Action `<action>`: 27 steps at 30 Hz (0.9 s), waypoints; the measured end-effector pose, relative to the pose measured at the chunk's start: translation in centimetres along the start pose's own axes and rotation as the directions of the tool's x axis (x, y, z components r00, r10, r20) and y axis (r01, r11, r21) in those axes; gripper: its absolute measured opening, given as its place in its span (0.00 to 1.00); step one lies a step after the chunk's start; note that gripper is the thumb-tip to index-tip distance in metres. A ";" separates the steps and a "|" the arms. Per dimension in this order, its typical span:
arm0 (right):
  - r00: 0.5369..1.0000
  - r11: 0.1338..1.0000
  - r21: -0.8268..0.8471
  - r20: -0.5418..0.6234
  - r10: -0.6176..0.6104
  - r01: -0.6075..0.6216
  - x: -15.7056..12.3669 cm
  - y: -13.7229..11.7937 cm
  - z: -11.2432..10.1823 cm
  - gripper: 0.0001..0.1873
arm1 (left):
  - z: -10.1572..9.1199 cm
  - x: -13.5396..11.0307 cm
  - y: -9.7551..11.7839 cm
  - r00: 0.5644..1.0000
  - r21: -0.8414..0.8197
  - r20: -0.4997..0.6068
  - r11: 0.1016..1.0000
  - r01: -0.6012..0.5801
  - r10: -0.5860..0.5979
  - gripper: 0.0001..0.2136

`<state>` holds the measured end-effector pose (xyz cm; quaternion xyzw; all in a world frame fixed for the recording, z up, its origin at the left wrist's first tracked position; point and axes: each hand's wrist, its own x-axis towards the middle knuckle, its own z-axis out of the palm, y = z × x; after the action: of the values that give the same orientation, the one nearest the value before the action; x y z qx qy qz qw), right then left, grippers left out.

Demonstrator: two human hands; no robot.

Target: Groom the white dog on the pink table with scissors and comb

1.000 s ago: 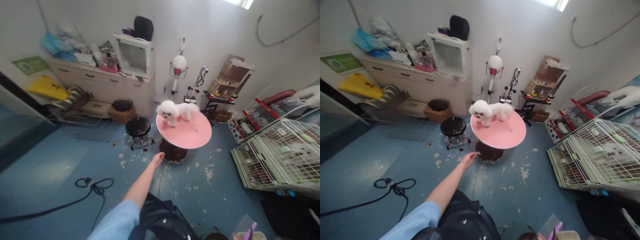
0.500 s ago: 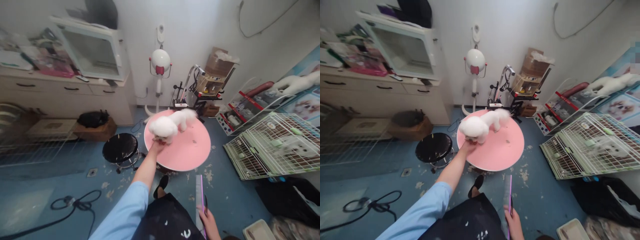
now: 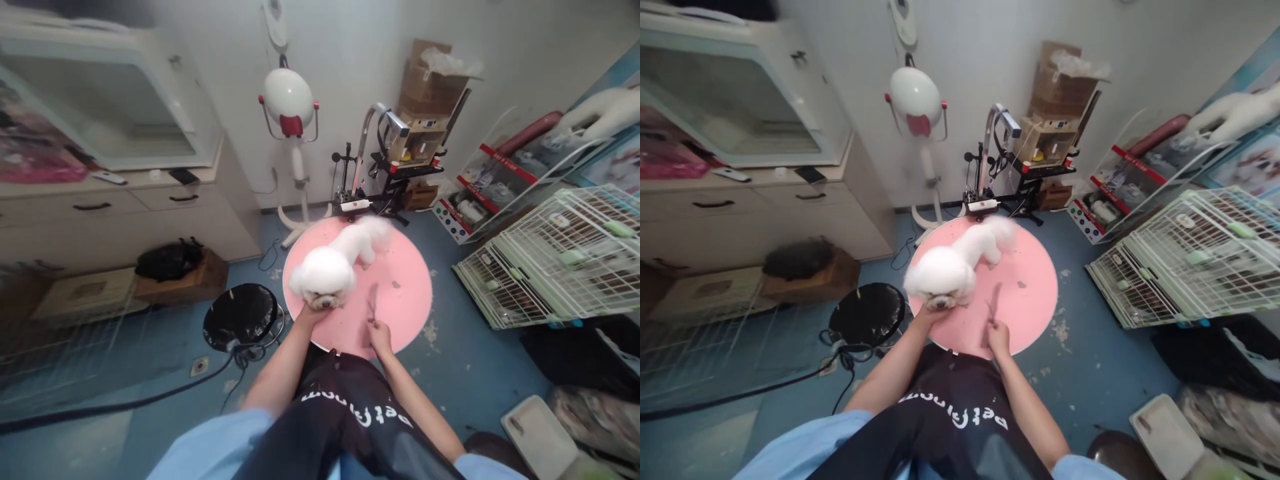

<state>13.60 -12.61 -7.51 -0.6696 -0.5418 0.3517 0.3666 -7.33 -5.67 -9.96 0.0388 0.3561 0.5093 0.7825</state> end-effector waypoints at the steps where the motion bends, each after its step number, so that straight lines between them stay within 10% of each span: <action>1: 1.000 1.000 0.008 -0.027 0.015 -0.015 -0.6 0.5 -0.1 0.20 | 0.3 -0.3 0.3 1.000 -0.011 -0.002 1.000 0.022 -0.022 0.11; 11: 0.968 0.999 -0.018 -0.248 0.025 -0.031 -4.1 -0.3 4.0 0.23 | 4.6 -2.8 2.5 0.997 -0.048 0.065 0.998 0.048 -0.045 0.05; 17: 0.822 0.821 -0.350 -0.196 -0.535 0.451 -9.0 -2.1 7.5 0.22 | 6.0 -3.8 3.2 0.993 -0.073 0.012 0.991 0.115 -0.115 0.11; 27: 0.846 0.834 -0.437 -0.248 -0.472 0.337 -9.4 -2.9 8.9 0.24 | 5.6 -3.5 4.7 0.977 -0.070 -0.062 0.977 0.201 -0.206 0.13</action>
<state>2.91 -20.48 -8.61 -0.6462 -0.6571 0.0308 0.3870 -8.42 -4.63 -1.98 -0.0401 0.3685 0.4385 0.8188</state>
